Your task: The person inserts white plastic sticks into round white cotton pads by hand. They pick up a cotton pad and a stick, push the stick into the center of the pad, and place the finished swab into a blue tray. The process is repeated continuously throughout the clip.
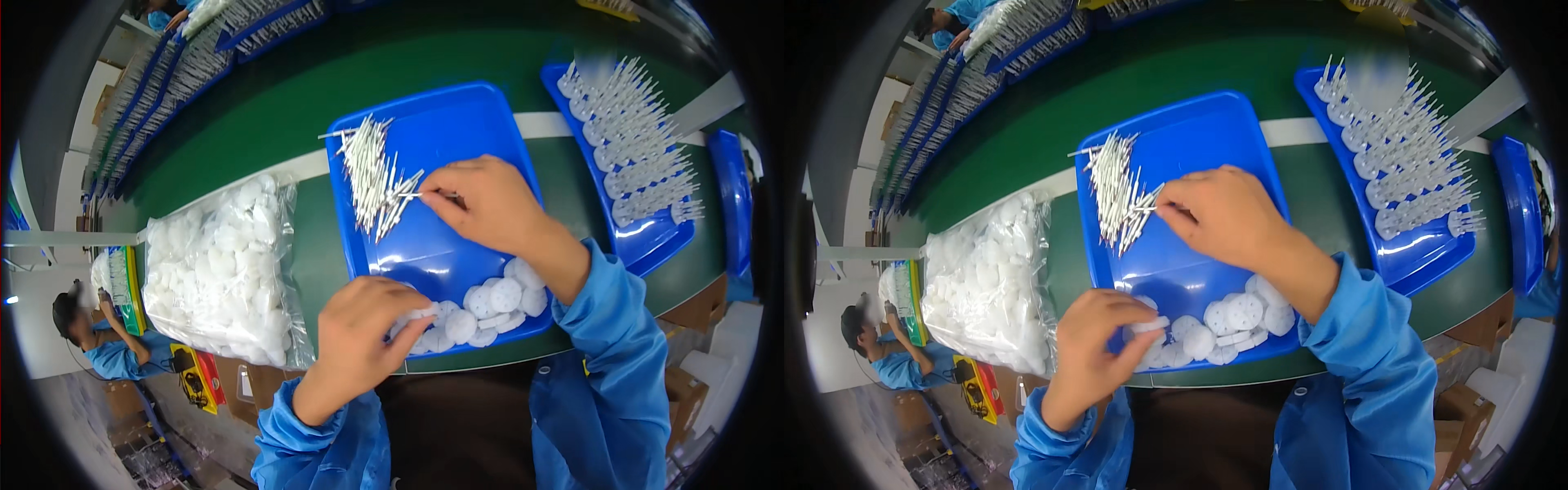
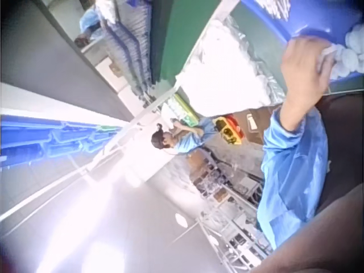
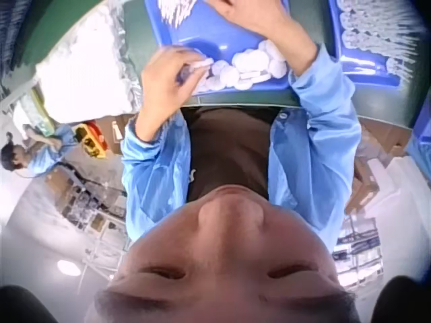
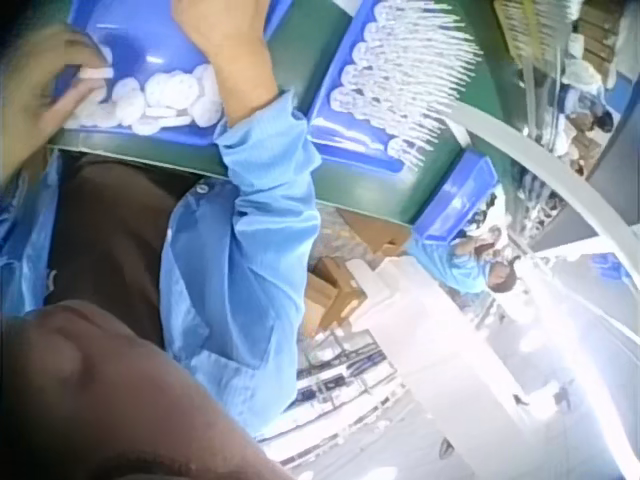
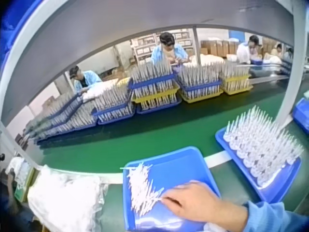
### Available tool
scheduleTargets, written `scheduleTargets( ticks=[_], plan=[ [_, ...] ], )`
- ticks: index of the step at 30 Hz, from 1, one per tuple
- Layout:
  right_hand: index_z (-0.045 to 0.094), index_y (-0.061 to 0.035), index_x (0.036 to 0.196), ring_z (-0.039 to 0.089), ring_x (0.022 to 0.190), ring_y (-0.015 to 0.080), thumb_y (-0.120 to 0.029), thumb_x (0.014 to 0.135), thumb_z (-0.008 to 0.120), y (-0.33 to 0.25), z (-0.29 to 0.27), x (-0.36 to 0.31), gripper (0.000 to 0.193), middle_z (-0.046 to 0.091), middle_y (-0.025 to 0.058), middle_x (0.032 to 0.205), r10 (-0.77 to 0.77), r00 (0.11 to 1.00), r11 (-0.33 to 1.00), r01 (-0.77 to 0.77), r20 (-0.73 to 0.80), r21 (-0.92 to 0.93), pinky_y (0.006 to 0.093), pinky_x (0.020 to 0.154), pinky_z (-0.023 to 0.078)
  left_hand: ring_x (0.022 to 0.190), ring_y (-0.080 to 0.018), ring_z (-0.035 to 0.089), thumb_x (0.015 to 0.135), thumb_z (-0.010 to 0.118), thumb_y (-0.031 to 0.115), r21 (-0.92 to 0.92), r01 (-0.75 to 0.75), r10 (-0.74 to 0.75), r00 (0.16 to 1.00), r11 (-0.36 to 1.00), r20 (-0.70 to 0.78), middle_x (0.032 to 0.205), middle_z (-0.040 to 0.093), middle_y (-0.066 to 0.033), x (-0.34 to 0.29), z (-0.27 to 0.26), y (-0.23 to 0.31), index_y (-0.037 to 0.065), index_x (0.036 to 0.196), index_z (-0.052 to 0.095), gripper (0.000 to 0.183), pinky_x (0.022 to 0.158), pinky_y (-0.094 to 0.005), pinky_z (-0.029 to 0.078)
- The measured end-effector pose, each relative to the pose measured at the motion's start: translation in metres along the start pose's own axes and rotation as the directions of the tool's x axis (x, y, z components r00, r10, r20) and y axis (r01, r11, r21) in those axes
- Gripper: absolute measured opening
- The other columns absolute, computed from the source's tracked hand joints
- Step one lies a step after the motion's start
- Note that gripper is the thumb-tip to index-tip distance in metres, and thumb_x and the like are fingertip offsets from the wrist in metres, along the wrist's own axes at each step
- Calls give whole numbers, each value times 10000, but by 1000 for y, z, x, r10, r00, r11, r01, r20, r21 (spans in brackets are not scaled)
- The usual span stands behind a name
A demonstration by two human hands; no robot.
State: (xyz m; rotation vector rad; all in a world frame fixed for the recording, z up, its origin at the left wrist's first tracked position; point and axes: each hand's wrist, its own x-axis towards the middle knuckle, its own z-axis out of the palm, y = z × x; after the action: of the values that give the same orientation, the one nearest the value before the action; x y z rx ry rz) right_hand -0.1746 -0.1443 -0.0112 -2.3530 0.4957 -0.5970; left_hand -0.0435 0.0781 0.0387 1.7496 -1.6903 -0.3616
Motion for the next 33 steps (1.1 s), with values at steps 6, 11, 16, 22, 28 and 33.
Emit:
scheduleTargets(
  ticks=[6, 11, 16, 22, 28, 33],
  plan=[
    [807, -72, 1067, 793, 880, 305, -154, 974, 744, -2, 1, 3, 139, 804, 127, 976, 106, 989, 977, -84, -105, 198, 403, 768, 628, 994, -146, 734, 1010, 769, 19, -692, 216, -415, 900, 689, -134, 1126, 762, -95, 57, 12, -52, -9, 1219, 695, 224, 858, -282, 625],
    [791, -21, 1232, 778, 852, 194, -98, 1046, 693, -5, -12, 7, 223, 809, 124, 971, 287, 955, 857, -220, -77, 466, 326, 767, 619, 1027, -121, 701, 1004, 720, -52, -737, 105, -418, 872, 668, -254, 1150, 735, -50, 98, 33, -71, 5, 1373, 693, 374, 837, -242, 625],
    [770, -24, 1261, 802, 811, 197, -49, 1028, 711, -16, -17, 12, 241, 821, 115, 926, 201, 978, 848, -150, -47, 509, 303, 777, 629, 1079, -140, 719, 990, 730, -54, -763, 82, -410, 877, 641, -249, 1196, 747, -84, 95, 37, -72, 10, 1402, 676, 420, 911, -290, 634],
    [769, -135, 1076, 710, 601, 224, -85, 809, 844, -8, 0, 20, 281, 739, 29, 724, -129, 961, 991, 136, -245, 8, 340, 600, 536, 1108, -167, 736, 1003, 713, -77, -825, 97, -416, 892, 556, -176, 1198, 758, -129, 87, 35, -71, -17, 1309, 644, 319, 943, -305, 628],
    [787, -136, 1060, 699, 581, 185, -81, 798, 894, -10, 0, 17, 288, 733, 8, 701, -163, 958, 987, 157, -237, -45, 324, 602, 538, 1141, -201, 764, 1024, 663, -109, -858, 77, -400, 903, 508, -156, 1292, 774, -185, 83, 37, -69, -8, 1294, 618, 291, 923, -299, 655],
    [814, -122, 1050, 703, 579, 189, -82, 812, 909, -10, -1, 18, 259, 730, 10, 690, -149, 952, 989, 146, -268, -30, 319, 602, 543, 1123, -204, 774, 1030, 659, -104, -851, 78, -408, 898, 519, -167, 1329, 767, -198, 82, 36, -69, -17, 1331, 622, 315, 920, -300, 655]
  ],
)
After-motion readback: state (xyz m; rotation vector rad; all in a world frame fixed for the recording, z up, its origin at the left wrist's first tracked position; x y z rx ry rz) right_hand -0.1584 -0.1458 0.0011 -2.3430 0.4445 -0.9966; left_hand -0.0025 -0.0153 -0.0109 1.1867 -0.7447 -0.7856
